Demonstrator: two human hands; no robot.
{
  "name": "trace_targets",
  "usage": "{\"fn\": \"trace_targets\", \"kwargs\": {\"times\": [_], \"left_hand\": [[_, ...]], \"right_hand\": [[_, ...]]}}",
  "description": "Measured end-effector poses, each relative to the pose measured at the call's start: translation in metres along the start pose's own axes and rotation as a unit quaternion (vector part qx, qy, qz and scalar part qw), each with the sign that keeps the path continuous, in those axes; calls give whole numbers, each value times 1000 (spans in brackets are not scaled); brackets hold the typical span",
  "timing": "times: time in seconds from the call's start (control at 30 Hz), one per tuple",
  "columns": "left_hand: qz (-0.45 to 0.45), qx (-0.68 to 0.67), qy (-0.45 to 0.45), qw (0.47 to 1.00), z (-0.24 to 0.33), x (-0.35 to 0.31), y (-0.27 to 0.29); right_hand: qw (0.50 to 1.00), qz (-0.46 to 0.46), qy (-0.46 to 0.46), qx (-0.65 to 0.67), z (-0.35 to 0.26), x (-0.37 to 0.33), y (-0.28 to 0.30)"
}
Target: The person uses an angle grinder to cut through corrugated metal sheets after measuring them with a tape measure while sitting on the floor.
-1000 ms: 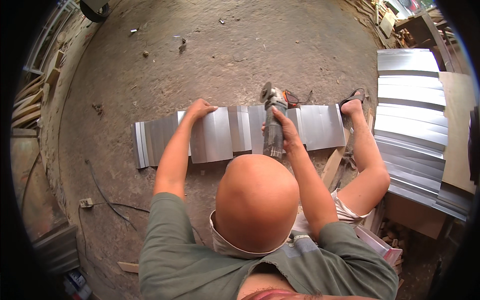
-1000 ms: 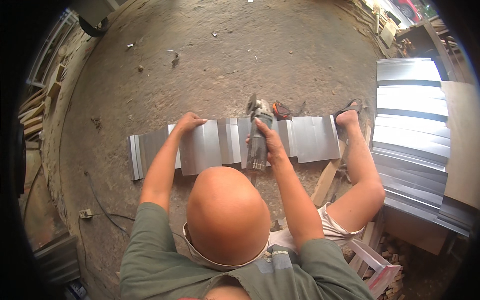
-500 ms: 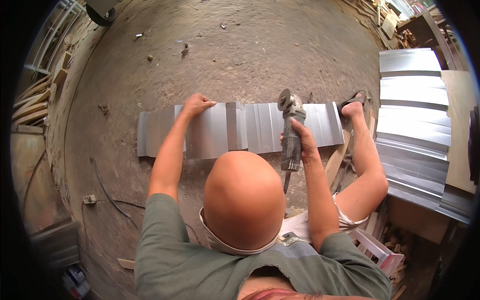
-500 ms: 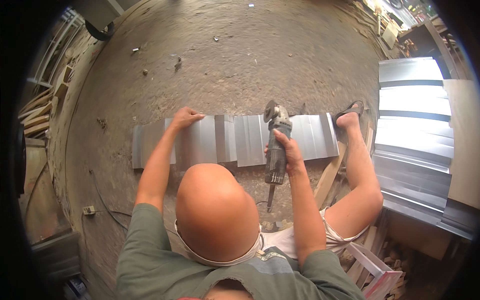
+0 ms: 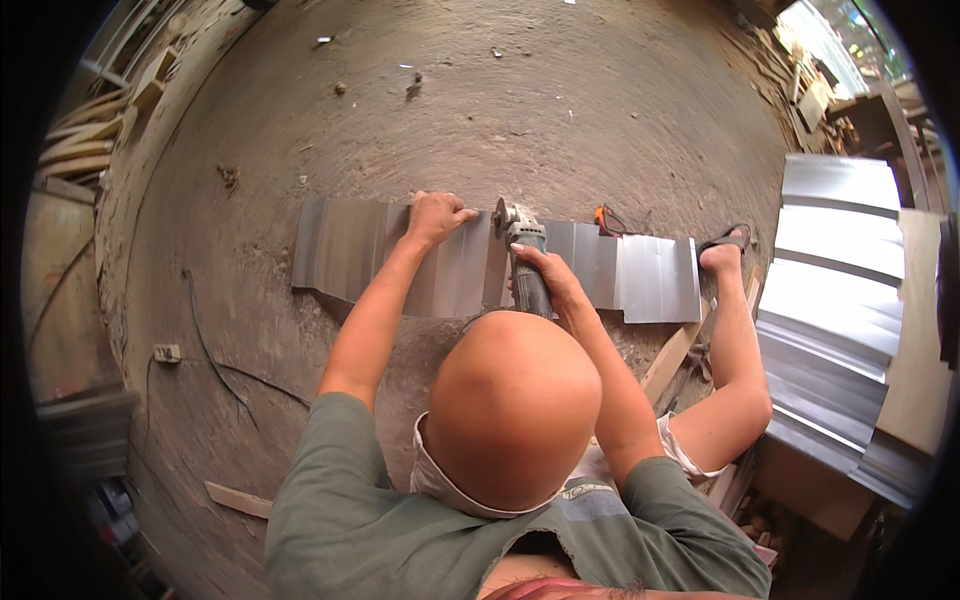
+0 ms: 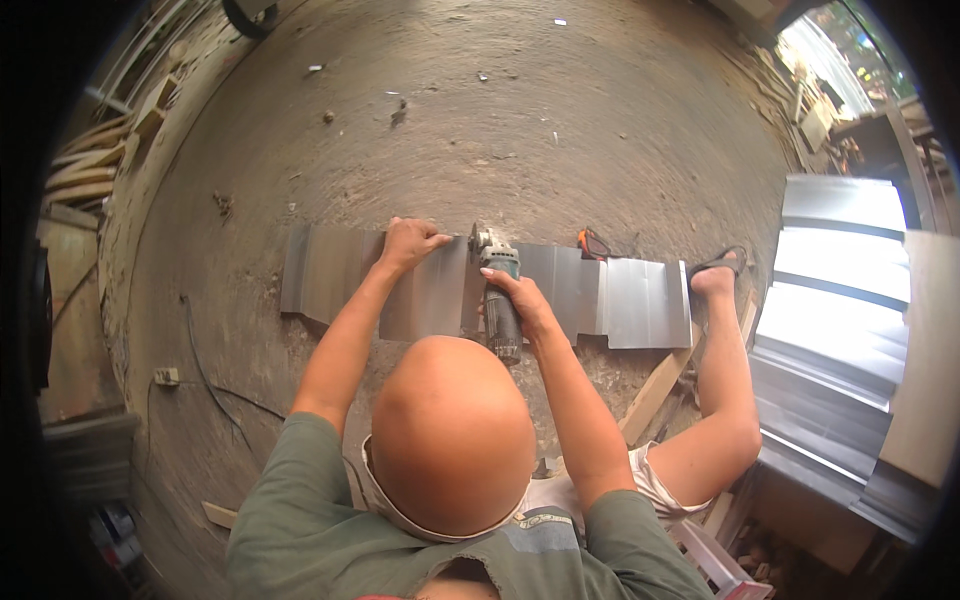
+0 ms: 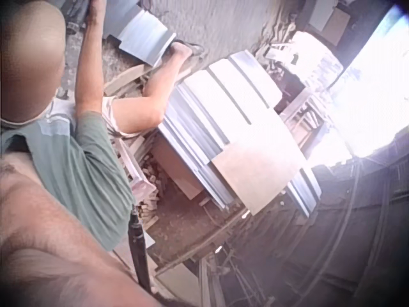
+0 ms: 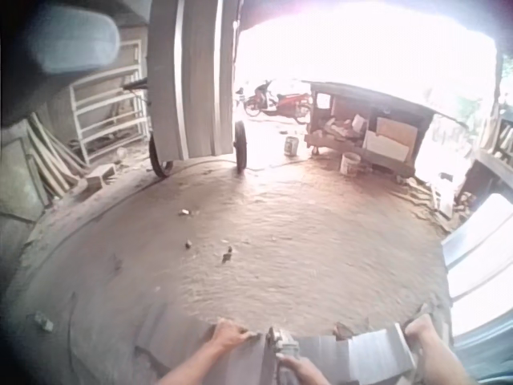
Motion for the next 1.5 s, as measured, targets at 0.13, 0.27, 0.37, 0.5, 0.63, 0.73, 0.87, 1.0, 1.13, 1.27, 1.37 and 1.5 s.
{"fn": "trace_targets", "kwargs": {"times": [0.13,0.27,0.37,0.5,0.63,0.73,0.87,1.0,1.13,1.27,1.37,1.5], "left_hand": [[39,10,-28,999,-1,-9,2],[57,-11,-42,997,2,-10,1],[65,-16,-41,997,3,-15,3],[38,-16,-33,999,4,-11,2],[28,-24,-32,999,0,-12,1],[25,-24,-31,999,-2,-11,-1],[44,-44,-48,997,1,-14,1],[31,-36,-51,998,2,-13,3],[22,-40,-43,998,0,-15,4],[34,-49,-59,996,6,-14,8],[-7,-28,-30,999,2,-13,7],[-27,-10,11,1000,-18,-5,-1]], "right_hand": [[1000,-10,-13,-7,3,9,-3],[999,-2,-34,-8,4,11,3],[999,2,-52,-4,5,8,1],[997,19,-77,-14,4,3,4],[998,24,-65,-2,2,2,-4],[998,11,-67,1,2,4,-6],[996,15,-85,4,2,5,-5],[996,20,-82,7,0,6,-5],[996,31,-81,2,-3,3,-11],[996,13,-86,15,5,19,5],[997,15,-62,39,6,16,4],[991,31,-67,115,-6,1,4]]}}
Point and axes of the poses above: each hand's wrist, its own x-axis towards the middle knuckle, its own y-axis out of the back of the hand, z = x × y, the point moved 6 cm from there along x, towards the middle knuckle, and after that the axes turned 2 degrees about -z, right-handed, at the moved point
